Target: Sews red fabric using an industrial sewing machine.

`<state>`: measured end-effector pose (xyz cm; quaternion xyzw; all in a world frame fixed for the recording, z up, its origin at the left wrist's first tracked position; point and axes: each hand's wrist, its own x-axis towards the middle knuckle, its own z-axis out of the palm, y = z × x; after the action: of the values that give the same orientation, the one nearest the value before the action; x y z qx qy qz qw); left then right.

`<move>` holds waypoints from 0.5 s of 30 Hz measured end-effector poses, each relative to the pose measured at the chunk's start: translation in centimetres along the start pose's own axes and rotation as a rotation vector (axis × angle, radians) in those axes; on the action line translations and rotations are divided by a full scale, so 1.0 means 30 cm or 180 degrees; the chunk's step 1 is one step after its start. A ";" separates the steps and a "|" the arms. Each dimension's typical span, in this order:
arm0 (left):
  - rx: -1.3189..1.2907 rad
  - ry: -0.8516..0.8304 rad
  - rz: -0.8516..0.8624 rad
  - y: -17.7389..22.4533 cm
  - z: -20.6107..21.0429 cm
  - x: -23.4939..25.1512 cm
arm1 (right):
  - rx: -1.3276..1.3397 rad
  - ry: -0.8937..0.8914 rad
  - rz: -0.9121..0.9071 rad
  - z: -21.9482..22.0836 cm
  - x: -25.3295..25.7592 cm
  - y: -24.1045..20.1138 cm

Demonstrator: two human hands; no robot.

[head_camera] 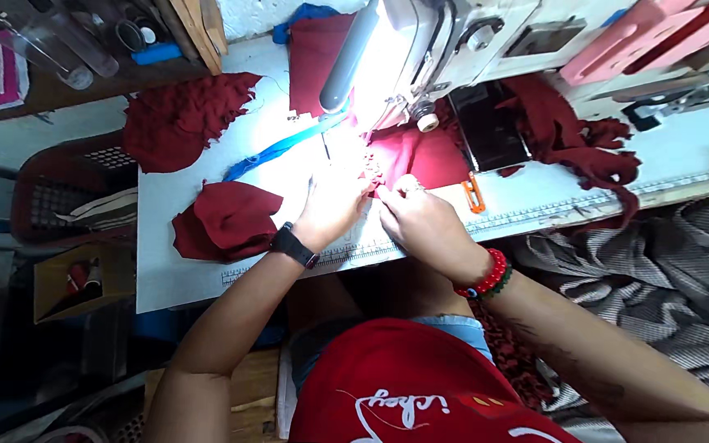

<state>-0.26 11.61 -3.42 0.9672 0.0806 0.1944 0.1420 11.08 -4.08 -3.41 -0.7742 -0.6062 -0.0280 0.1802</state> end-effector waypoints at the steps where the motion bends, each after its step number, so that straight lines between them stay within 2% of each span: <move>1: 0.0058 0.0025 0.0008 0.007 0.001 -0.008 | 0.0059 -0.0063 0.0033 -0.009 0.000 -0.001; 7: -0.0019 -0.0020 -0.0107 0.028 -0.008 -0.029 | 0.0137 -0.0119 -0.0067 -0.019 0.000 -0.012; 11: -0.0426 -0.0175 -0.0296 -0.016 -0.038 0.016 | 0.0052 -0.0160 -0.0134 -0.064 0.044 0.027; 15: -0.0226 0.0208 -0.0711 -0.078 -0.001 0.108 | 0.0160 -0.0430 -0.0170 -0.080 0.082 0.075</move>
<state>2.46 14.52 -2.97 0.9397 0.1855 0.2115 0.1943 14.28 -3.00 -1.10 -0.7531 -0.6379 0.0348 0.1575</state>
